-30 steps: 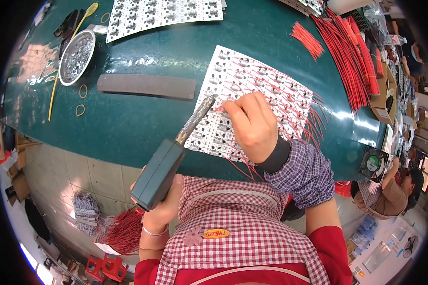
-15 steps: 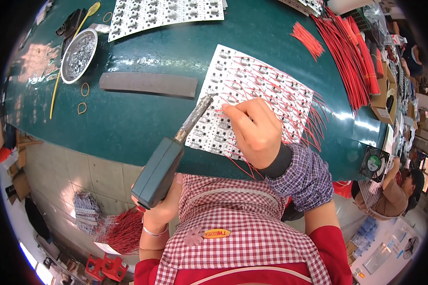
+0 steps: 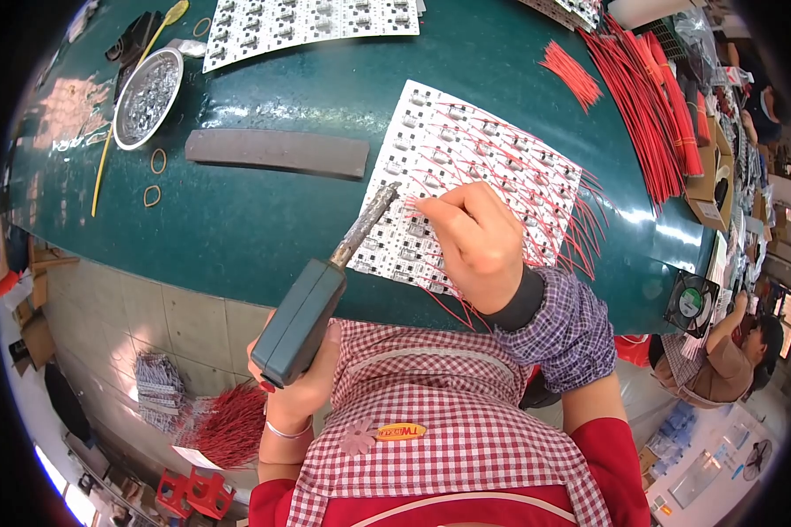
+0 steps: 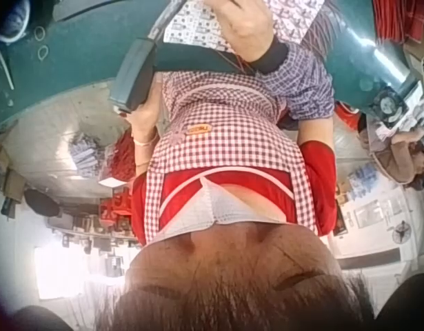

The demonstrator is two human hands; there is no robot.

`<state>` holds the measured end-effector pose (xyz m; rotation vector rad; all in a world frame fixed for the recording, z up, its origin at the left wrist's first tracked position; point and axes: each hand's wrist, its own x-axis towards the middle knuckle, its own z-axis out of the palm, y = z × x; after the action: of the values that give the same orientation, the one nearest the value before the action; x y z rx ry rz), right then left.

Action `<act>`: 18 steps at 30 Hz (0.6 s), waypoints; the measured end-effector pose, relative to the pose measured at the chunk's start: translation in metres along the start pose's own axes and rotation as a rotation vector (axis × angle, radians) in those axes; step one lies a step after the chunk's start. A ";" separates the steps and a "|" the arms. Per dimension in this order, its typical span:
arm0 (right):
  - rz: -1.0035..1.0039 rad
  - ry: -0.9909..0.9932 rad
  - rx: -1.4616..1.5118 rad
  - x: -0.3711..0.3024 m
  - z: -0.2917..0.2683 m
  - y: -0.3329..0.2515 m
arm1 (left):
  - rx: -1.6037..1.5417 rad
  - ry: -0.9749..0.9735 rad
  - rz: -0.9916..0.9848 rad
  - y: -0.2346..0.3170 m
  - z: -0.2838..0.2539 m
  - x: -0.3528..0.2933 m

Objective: The person solders red wires onto the connection pads of a circular LED board using a soldering iron and solder.

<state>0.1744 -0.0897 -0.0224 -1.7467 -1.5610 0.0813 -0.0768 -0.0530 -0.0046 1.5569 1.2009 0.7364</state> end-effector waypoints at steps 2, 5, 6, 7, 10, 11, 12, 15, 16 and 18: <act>0.017 0.005 0.041 0.000 0.000 0.000 | -0.008 -0.002 -0.013 0.000 0.000 0.000; 0.008 -0.033 0.037 0.001 0.001 0.001 | -0.021 -0.010 -0.018 0.000 -0.001 0.000; 0.011 -0.025 0.042 0.001 0.002 0.003 | -0.023 -0.015 -0.030 0.001 0.000 0.000; 0.013 -0.017 0.046 0.001 0.002 0.003 | -0.024 -0.020 -0.043 0.002 0.000 0.000; 0.012 -0.028 0.017 0.001 0.002 0.002 | -0.006 -0.033 0.023 0.003 0.001 0.003; 0.011 -0.028 0.017 0.001 0.002 0.002 | -0.006 -0.033 0.023 0.003 0.001 0.004; 0.012 -0.036 0.011 0.001 0.002 0.001 | 0.004 -0.045 0.039 0.003 0.001 0.005; 0.010 -0.047 0.007 0.002 0.001 0.001 | 0.029 -0.077 0.037 0.005 -0.001 0.005; 0.008 -0.051 0.007 0.002 0.002 0.002 | 0.045 -0.097 0.019 0.007 -0.002 0.005; 0.004 -0.048 -0.002 0.002 0.002 0.002 | 0.057 -0.112 0.017 0.011 -0.003 0.007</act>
<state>0.1759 -0.0868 -0.0237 -1.7615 -1.5926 0.1250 -0.0733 -0.0453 0.0056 1.6349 1.1360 0.6226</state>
